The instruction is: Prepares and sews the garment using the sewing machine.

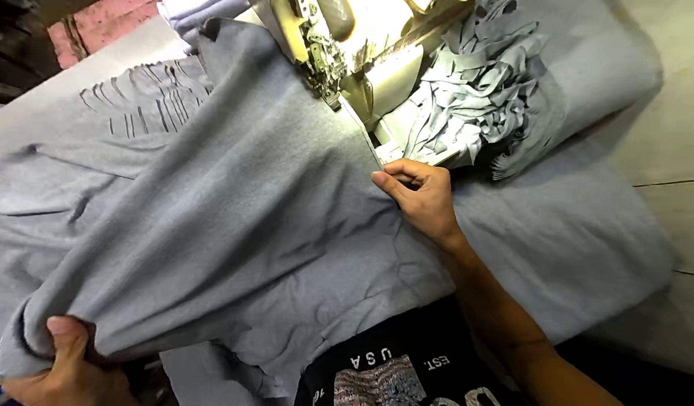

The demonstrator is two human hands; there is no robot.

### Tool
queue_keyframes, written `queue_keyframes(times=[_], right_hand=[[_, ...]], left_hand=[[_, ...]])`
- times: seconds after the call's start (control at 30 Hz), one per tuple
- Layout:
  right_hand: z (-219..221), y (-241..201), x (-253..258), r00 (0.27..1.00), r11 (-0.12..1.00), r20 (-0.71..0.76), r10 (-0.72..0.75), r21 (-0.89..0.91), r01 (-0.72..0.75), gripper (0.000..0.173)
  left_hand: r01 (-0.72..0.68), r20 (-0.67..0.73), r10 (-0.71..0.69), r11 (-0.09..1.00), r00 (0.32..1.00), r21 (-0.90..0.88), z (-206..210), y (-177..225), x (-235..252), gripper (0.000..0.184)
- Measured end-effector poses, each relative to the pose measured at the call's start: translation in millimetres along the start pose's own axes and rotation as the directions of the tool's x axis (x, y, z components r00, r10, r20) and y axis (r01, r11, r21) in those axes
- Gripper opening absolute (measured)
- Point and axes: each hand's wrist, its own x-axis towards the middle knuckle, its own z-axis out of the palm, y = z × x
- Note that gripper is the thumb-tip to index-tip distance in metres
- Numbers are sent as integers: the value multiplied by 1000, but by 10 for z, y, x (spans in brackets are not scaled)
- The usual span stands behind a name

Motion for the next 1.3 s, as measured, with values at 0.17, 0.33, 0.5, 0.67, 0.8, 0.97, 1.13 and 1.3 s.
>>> queue_keyframes(times=[0.17,0.33,0.5,0.67,0.8,0.97,1.13,1.3], right_hand=[[-187,143,-298,993,1000,114,-8,-18,10,10],[-489,562,-590,954,995,283,96,-61,-82,27],[-593,964,-607,907,977,364,211,-109,-184,31],[-573,1047,-596,922,959,299,246,61,-275,20],[-541,982,-690,955,972,204,217,39,-230,17],[-488,763,-953,973,990,185,135,-54,-127,13],[-328,749,-1027,981,984,173,85,-172,-55,23],[-304,721,-1040,995,982,94,29,-189,-10,16]], left_hand=[[80,289,-185,937,939,340,-170,45,-360,98],[85,164,21,785,986,-613,-421,-1075,-951,55],[250,268,-176,929,947,-274,139,-1348,-1460,110],[220,224,-280,941,934,256,650,-907,-1373,96],[220,170,-228,973,959,68,488,-751,-1280,53],[271,30,-270,956,963,-111,-37,-268,-1201,39],[277,251,-270,961,930,10,-452,112,-1159,41],[285,312,-327,943,892,172,-277,344,-1168,50]])
